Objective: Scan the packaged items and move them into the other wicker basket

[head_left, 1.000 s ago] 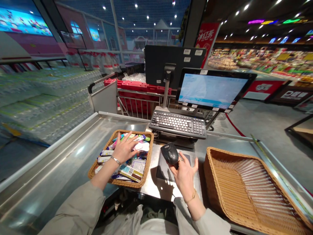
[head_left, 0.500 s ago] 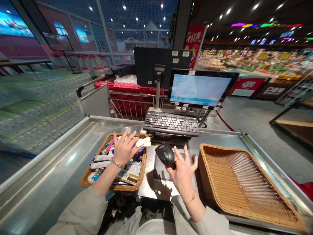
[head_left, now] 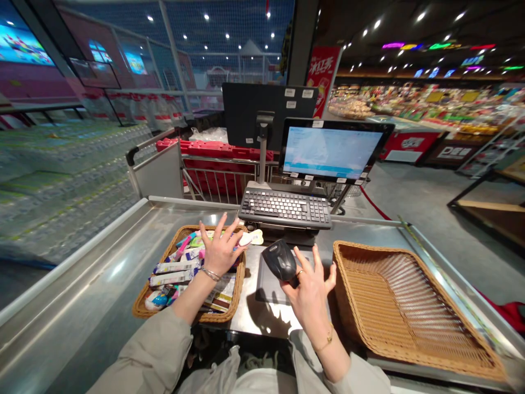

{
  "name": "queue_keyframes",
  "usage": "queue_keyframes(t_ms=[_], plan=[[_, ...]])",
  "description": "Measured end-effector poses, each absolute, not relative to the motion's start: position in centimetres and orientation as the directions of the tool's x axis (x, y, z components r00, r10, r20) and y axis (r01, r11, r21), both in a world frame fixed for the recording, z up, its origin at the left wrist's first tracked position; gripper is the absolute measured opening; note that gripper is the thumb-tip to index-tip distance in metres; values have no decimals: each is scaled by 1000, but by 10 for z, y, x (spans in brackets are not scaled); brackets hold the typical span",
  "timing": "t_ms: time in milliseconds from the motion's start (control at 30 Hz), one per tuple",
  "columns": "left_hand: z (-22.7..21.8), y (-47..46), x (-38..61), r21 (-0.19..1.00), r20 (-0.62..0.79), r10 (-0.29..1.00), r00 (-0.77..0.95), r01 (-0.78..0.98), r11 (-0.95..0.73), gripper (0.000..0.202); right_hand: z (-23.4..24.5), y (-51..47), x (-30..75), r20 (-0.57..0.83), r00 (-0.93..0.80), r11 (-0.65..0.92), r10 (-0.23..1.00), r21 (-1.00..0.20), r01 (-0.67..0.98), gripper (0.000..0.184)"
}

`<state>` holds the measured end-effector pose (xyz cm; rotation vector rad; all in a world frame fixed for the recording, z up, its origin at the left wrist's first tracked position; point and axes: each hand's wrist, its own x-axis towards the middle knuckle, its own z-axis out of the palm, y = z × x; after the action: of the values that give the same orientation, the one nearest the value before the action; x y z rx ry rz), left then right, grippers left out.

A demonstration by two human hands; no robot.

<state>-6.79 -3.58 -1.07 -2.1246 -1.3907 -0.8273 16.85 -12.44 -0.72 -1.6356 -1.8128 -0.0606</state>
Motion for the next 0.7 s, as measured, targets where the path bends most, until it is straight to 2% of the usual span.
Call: queue_keyframes(t_ms=[700], plan=[[-13,-34,-62,-50,715,630,302,922,-384,22,-5,-126,165,476,-28,239,879,-389,889,15]])
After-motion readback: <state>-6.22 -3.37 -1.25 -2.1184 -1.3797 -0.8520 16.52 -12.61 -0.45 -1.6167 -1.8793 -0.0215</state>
